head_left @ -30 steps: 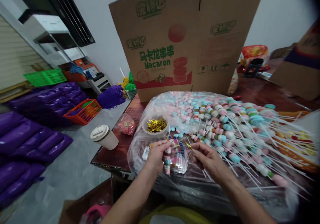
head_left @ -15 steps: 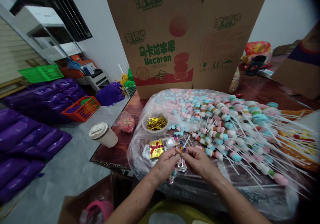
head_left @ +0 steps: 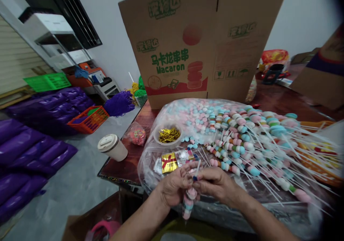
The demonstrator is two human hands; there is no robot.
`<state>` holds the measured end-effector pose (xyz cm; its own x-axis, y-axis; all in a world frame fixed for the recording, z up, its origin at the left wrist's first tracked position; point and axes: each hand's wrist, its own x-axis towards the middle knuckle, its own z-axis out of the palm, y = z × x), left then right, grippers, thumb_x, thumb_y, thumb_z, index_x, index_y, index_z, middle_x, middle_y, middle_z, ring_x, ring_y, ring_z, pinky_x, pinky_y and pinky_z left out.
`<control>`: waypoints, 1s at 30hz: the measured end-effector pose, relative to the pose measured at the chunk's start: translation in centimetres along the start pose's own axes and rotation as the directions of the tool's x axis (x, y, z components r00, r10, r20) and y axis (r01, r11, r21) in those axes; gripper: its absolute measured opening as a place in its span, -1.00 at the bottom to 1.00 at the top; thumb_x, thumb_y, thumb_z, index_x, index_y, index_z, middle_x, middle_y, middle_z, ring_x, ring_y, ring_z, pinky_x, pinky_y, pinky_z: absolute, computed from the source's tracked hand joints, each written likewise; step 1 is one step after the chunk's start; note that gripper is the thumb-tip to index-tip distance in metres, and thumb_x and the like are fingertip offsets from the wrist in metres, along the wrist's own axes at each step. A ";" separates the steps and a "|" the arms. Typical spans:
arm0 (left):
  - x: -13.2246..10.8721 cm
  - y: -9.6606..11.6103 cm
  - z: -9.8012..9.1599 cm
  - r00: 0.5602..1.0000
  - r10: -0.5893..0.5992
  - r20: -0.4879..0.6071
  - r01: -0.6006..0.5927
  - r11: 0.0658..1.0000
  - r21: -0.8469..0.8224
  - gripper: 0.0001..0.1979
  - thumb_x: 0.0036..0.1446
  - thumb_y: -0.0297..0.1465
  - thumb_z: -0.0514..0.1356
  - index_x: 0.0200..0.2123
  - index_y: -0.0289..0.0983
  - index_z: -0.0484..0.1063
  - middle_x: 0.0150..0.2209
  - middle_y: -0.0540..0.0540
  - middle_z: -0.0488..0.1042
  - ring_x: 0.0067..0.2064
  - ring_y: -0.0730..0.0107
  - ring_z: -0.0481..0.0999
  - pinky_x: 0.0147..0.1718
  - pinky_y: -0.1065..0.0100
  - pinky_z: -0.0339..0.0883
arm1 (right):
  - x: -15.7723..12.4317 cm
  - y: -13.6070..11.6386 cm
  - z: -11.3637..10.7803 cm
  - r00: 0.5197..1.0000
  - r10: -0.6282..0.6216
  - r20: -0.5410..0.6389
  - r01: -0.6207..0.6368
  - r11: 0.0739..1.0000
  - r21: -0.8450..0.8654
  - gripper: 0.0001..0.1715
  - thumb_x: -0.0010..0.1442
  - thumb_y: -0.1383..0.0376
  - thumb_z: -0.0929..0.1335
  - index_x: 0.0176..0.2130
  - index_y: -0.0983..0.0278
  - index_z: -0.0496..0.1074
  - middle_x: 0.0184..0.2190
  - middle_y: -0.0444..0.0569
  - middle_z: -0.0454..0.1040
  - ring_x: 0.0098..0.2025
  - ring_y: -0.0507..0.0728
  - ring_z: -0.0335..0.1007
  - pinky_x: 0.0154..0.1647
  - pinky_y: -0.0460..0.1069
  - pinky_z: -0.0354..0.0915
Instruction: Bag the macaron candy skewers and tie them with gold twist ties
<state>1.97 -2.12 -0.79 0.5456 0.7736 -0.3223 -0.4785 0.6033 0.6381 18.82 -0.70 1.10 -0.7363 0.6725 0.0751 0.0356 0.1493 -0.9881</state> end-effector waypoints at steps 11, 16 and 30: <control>1.3 -0.8 2.9 0.834 0.397 -0.383 -0.358 0.918 0.172 -0.24 -0.21 -0.21 0.38 0.08 -0.12 0.16 -0.54 0.12 0.37 -0.59 0.58 0.31 -0.59 0.53 0.17 | 0.5 -0.4 1.4 0.693 -0.670 -0.265 0.084 0.440 -0.894 -0.75 0.22 0.43 0.12 -0.45 0.27 0.23 -0.56 -0.06 0.29 -0.49 0.08 0.18 -0.47 -0.04 0.08; -1.4 3.1 3.2 0.908 0.278 -0.315 -0.225 0.955 0.193 -0.40 -0.05 0.11 0.09 -0.07 -0.18 0.39 -0.49 -0.05 0.46 -0.42 0.33 0.45 -0.41 0.35 0.30 | -0.2 0.1 2.1 0.804 -0.568 -0.176 0.146 0.475 -0.868 -0.81 0.16 0.40 0.17 -0.42 0.27 0.30 -0.56 -0.04 0.35 -0.52 0.07 0.20 -0.49 -0.03 0.07; 0.1 -1.4 2.5 0.871 0.324 -0.371 -0.109 0.862 0.496 -0.62 0.02 -0.09 0.17 -0.36 -0.32 0.49 -0.44 -0.11 0.48 -0.32 0.29 0.43 -0.31 0.36 0.26 | 0.3 1.9 5.3 0.886 0.162 -0.435 -0.153 0.987 0.055 -0.46 0.28 0.11 -0.01 -0.62 0.23 0.14 -0.78 -0.18 0.16 -0.68 0.01 0.11 -0.62 -0.10 0.13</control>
<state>4.37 -3.34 0.04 0.0651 0.9406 -0.3333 -0.1307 0.3392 0.9316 15.04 -4.05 -1.43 -0.3522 0.9353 -0.0348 0.1109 0.0048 -0.9938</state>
